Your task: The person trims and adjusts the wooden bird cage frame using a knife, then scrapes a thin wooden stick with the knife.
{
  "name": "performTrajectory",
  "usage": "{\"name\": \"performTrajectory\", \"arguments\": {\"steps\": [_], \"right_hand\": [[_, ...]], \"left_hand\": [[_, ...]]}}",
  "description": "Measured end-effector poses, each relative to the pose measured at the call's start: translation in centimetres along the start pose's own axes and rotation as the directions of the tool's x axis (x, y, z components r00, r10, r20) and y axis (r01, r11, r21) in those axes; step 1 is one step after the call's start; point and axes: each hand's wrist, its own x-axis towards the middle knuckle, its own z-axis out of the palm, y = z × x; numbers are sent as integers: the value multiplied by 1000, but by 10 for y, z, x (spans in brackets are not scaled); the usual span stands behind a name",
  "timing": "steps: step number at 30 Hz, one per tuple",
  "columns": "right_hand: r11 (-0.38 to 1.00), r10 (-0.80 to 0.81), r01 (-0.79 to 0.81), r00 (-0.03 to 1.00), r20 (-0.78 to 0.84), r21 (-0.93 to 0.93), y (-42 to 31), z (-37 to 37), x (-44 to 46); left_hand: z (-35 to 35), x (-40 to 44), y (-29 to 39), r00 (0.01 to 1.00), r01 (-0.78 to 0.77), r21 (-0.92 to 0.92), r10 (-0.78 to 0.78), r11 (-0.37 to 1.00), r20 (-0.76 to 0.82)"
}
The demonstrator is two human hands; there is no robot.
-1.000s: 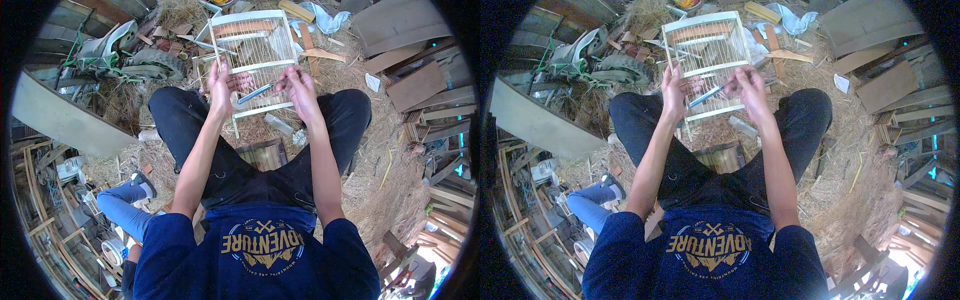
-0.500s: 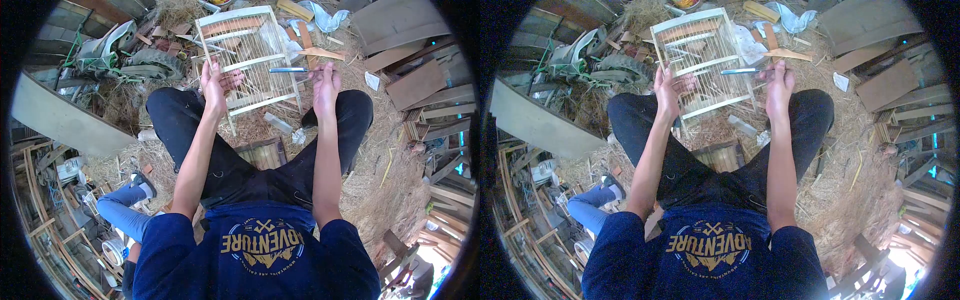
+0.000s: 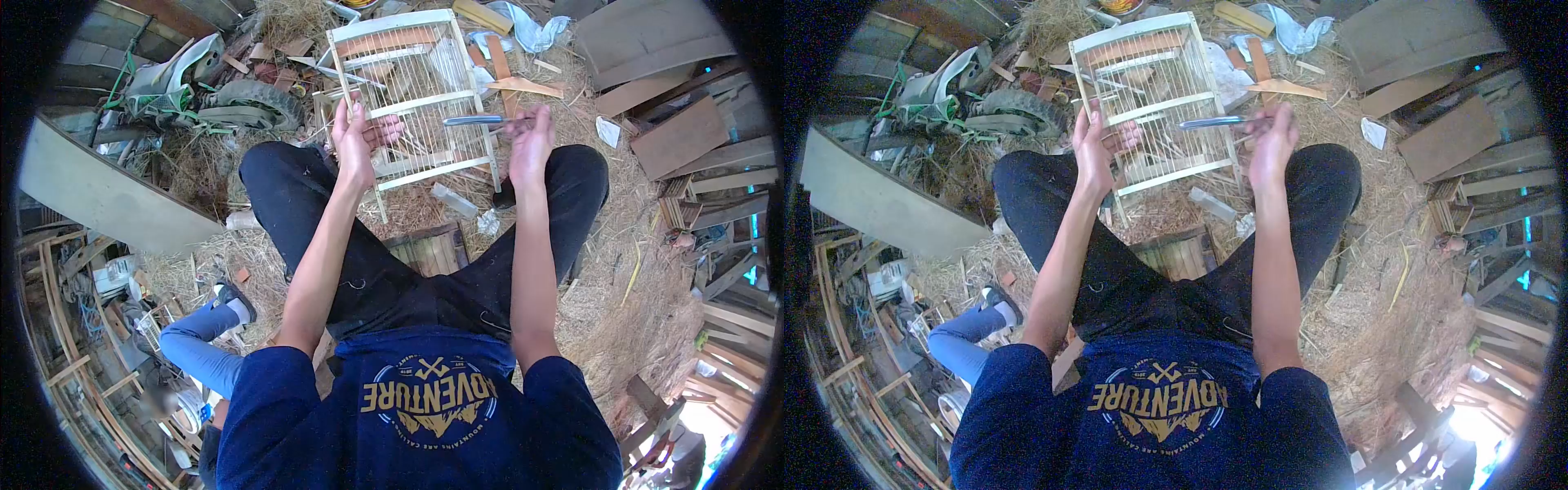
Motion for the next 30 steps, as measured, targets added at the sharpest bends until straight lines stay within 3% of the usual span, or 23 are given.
{"name": "performTrajectory", "arguments": {"steps": [1,3,5,8,11,15,16,19,25,27,30], "right_hand": [[999,-23,25,994,-107,22,-1,-2,3],[999,-37,38,994,-106,7,-3,-4,4],[998,-41,39,998,-57,-39,2,0,-2],[989,-28,55,981,190,-140,10,7,-15],[964,57,15,964,258,-267,9,16,-22],[947,-141,162,985,95,-278,7,-3,2],[973,-120,110,992,-39,-204,3,-4,4],[953,-222,191,968,-112,-236,-3,-7,4],[936,-101,163,973,207,-312,15,11,-18],[937,-127,182,973,195,-298,10,16,-18],[935,-270,268,963,26,-230,4,4,-4]], "left_hand": [[0,0,0,1000,0,5,0,1000,11],[0,0,0,999,-1,16,1,1000,33],[0,2,-3,999,-7,21,6,1000,45],[0,2,-6,999,-10,27,9,1000,47],[1,3,-8,998,-14,11,13,1000,54],[-1,4,-9,998,-53,-41,54,998,25],[-1,3,-7,998,-48,-67,50,997,30],[2,0,-1,999,-35,-60,37,998,29],[3,0,-4,998,-43,-8,43,999,39],[5,0,-4,998,-48,-8,49,999,44],[3,-1,-3,998,-55,-32,56,998,40]]}}
